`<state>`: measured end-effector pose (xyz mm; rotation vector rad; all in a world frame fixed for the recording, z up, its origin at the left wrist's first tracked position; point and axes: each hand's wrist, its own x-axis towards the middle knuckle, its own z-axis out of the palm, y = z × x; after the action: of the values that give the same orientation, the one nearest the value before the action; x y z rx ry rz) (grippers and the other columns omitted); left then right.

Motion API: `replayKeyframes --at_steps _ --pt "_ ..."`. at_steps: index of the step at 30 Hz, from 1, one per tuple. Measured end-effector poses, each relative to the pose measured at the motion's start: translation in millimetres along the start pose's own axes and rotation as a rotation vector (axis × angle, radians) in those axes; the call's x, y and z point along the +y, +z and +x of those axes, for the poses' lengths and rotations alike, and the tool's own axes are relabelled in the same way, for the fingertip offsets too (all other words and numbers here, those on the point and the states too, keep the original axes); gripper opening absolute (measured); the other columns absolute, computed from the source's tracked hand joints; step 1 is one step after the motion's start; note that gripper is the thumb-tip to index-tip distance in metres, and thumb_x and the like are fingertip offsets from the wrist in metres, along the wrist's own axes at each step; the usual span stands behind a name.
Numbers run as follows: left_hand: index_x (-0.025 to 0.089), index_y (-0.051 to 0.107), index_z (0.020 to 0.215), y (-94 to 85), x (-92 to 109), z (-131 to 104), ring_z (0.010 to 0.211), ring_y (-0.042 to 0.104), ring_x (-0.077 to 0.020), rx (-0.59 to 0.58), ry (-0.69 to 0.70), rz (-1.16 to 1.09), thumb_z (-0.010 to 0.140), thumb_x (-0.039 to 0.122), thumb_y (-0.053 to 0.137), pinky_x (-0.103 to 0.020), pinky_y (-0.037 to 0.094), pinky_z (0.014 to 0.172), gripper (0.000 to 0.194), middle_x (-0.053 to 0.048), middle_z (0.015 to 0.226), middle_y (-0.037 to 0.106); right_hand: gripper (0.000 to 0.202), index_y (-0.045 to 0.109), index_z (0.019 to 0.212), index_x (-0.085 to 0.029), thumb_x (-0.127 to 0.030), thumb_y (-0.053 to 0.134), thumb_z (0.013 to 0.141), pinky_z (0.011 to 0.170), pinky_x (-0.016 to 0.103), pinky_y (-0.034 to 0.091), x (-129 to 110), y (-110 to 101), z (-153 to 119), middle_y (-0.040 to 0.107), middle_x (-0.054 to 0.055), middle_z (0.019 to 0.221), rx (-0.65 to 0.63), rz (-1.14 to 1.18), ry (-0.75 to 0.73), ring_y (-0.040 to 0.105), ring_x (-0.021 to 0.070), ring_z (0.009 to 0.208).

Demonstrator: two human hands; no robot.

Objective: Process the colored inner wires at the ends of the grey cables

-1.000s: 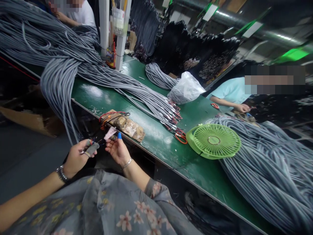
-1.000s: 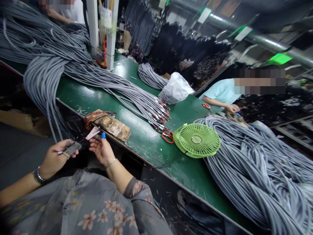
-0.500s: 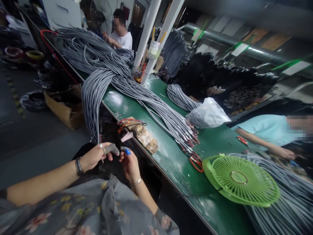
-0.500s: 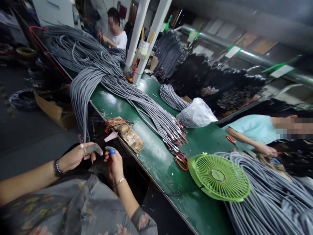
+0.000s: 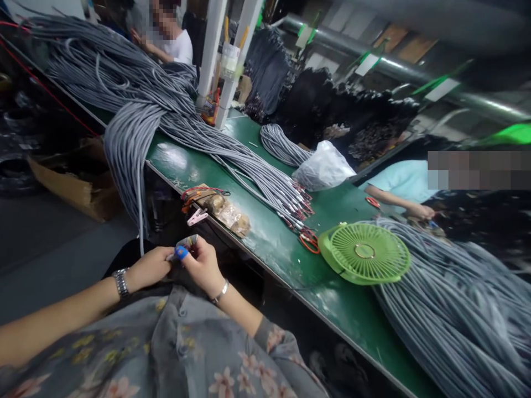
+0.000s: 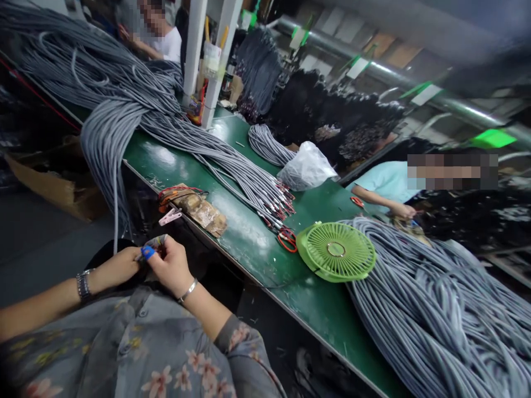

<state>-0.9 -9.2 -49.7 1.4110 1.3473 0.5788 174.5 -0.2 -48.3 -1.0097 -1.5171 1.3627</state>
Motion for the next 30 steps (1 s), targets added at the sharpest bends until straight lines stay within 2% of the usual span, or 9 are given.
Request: replayKeyframes --at_steps 2,8,14,16,18,22,24,27,30 --pt "0.027 0.066 0.064 -2.3 6 -5 0.068 0.061 -0.0241 0.011 0.032 -0.002 0.061 0.04 0.072 -0.032 0.047 0.063 0.014 -0.001 0.064 0.07 0.037 0.074 0.085 -0.024 -0.056 0.091 0.084 0.068 0.029 0.056 -2 -1 5 0.074 -0.001 0.077 0.015 0.014 0.028 0.063 0.0166 0.07" --pt "0.027 0.078 0.074 -16.6 22 -20 0.066 0.069 -0.0241 0.033 0.094 -0.245 0.064 0.052 0.092 -0.031 0.055 0.061 0.031 -0.005 0.074 0.08 0.04 0.076 0.079 -0.024 -0.057 0.1 0.076 0.067 0.029 0.058 0 -9 6 0.074 -0.001 0.073 0.018 0.242 0.137 0.065 0.0167 0.068" --pt "0.025 0.07 0.059 -15.5 18 -17 0.052 0.055 -0.0173 -0.265 -0.016 -0.181 0.063 0.051 0.095 -0.026 0.044 0.05 0.036 -0.001 0.055 0.067 0.046 0.081 0.079 -0.022 -0.058 0.106 0.062 0.066 0.029 0.059 5 -8 8 0.077 -0.001 0.075 0.057 0.395 0.178 0.065 0.015 0.066" --pt "0.025 0.069 0.059 -11.8 17 -17 0.051 0.051 -0.0154 -0.291 -0.04 -0.184 0.063 0.05 0.096 -0.024 0.04 0.048 0.037 0.001 0.054 0.065 0.047 0.082 0.082 -0.022 -0.057 0.105 0.062 0.061 0.028 0.058 9 -8 10 0.074 -0.003 0.072 0.107 0.451 0.193 0.061 0.013 0.06" --pt "0.024 0.069 0.061 -10.4 17 -17 0.05 0.051 -0.0148 -0.213 -0.064 -0.25 0.063 0.053 0.095 -0.024 0.037 0.047 0.038 0.0 0.055 0.067 0.046 0.082 0.087 -0.022 -0.056 0.105 0.064 0.06 0.027 0.058 13 -9 12 0.072 -0.004 0.07 0.176 0.485 0.206 0.059 0.012 0.058" --pt "0.024 0.069 0.062 -13.1 19 -16 0.05 0.06 -0.0165 -0.016 -0.084 -0.393 0.059 0.059 0.1 -0.025 0.044 0.049 0.048 -0.003 0.058 0.071 0.046 0.076 0.088 -0.022 -0.062 0.097 0.078 0.056 0.024 0.054 21 -9 9 0.069 -0.004 0.07 0.331 0.493 0.271 0.058 0.0106 0.057" --pt "0.023 0.069 0.062 -13.5 19 -15 0.052 0.063 -0.0174 0.046 -0.081 -0.421 0.056 0.061 0.103 -0.026 0.048 0.051 0.051 -0.003 0.059 0.072 0.049 0.069 0.085 -0.023 -0.064 0.095 0.082 0.052 0.023 0.05 23 -7 6 0.066 -0.005 0.068 0.259 0.444 0.33 0.056 0.0104 0.055" --pt "0.023 0.072 0.064 -11.5 19 -13 0.053 0.066 -0.0188 0.098 -0.075 -0.417 0.052 0.061 0.105 -0.028 0.051 0.053 0.052 -0.004 0.059 0.074 0.054 0.063 0.083 -0.024 -0.063 0.1 0.077 0.051 0.024 0.048 21 -1 3 0.061 -0.008 0.065 0.064 0.337 0.355 0.054 0.0111 0.053" --pt "0.024 0.074 0.067 -10.7 18 -11 0.057 0.07 -0.0216 0.089 -0.058 -0.365 0.052 0.058 0.106 -0.031 0.057 0.057 0.049 -0.004 0.061 0.076 0.058 0.059 0.078 -0.025 -0.062 0.104 0.071 0.051 0.024 0.046 16 2 5 0.056 -0.01 0.062 0.03 0.265 0.322 0.051 0.0108 0.054"
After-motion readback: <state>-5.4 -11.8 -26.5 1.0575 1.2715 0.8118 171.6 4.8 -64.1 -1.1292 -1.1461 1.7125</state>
